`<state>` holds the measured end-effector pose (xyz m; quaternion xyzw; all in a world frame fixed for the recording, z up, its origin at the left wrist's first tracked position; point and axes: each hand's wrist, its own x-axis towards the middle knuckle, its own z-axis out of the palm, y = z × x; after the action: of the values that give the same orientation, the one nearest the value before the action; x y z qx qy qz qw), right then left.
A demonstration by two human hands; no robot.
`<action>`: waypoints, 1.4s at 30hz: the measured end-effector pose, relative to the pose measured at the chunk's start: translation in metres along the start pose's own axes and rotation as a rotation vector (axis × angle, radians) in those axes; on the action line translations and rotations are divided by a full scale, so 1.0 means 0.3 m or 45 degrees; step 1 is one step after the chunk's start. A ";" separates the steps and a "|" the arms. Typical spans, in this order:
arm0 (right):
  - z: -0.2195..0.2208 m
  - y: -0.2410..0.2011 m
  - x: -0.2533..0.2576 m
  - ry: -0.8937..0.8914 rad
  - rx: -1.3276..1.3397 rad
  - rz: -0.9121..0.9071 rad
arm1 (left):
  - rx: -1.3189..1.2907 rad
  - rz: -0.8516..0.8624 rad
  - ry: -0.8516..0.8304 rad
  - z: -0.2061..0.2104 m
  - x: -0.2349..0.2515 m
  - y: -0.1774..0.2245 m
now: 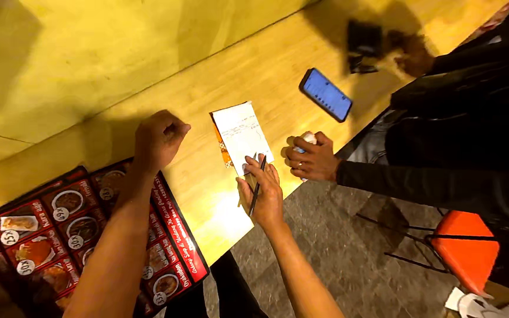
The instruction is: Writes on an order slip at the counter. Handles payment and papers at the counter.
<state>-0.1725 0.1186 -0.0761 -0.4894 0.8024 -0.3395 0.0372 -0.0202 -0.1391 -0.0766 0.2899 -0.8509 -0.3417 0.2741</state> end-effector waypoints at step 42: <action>-0.305 -0.324 -0.158 -0.701 -0.195 0.785 | 0.010 -0.005 -0.370 -0.310 -0.785 0.469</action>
<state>-0.1099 0.1754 0.0378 -0.3002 0.8943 -0.1084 0.3136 0.1592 0.0661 0.0218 0.2403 -0.8823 -0.3773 0.1464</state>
